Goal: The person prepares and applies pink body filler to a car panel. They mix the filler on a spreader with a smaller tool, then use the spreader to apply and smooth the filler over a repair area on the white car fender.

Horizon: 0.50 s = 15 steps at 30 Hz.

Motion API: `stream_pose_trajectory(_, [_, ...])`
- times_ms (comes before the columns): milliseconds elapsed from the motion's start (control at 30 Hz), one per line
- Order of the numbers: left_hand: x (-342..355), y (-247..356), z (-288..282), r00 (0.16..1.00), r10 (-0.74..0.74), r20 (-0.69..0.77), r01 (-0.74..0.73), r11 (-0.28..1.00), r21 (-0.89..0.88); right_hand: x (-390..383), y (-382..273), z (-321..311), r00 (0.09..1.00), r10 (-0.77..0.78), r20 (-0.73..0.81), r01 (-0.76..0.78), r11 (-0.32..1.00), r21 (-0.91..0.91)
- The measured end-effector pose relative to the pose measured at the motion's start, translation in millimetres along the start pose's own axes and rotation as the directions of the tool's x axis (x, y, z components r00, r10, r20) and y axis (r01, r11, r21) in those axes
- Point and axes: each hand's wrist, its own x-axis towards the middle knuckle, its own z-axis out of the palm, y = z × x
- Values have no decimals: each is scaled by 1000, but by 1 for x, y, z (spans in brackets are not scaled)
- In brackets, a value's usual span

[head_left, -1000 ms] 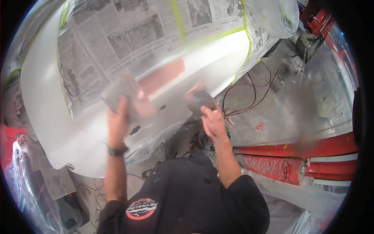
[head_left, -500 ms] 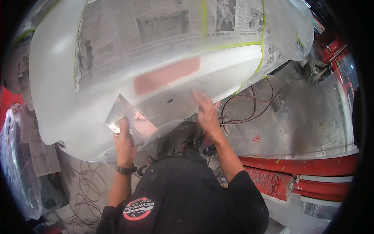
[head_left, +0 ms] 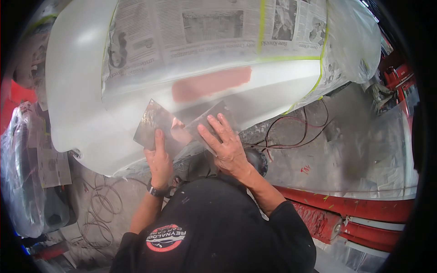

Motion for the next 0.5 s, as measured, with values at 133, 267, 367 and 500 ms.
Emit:
stream_pose_trajectory(133, [-4, -6, -16, 998, -53, 29, 53, 998, 14, -16, 0, -4, 986, 134, 98, -141, 988, 63])
stream_pose_trajectory(267, [-10, -20, -59, 993, -119, -14, 120, 988, 97, -51, 8, 1, 947, 277, 163, -301, 942, 146])
stream_pose_trajectory(367, [-19, -21, -80, 977, -209, -46, 212, 975, 61, -72, 4, 14, 907, 384, 170, -406, 907, 116])
stream_pose_trajectory(500, [-21, -16, -100, 957, -288, -22, 287, 957, -33, -73, -5, 36, 877, 478, 49, -481, 873, 85])
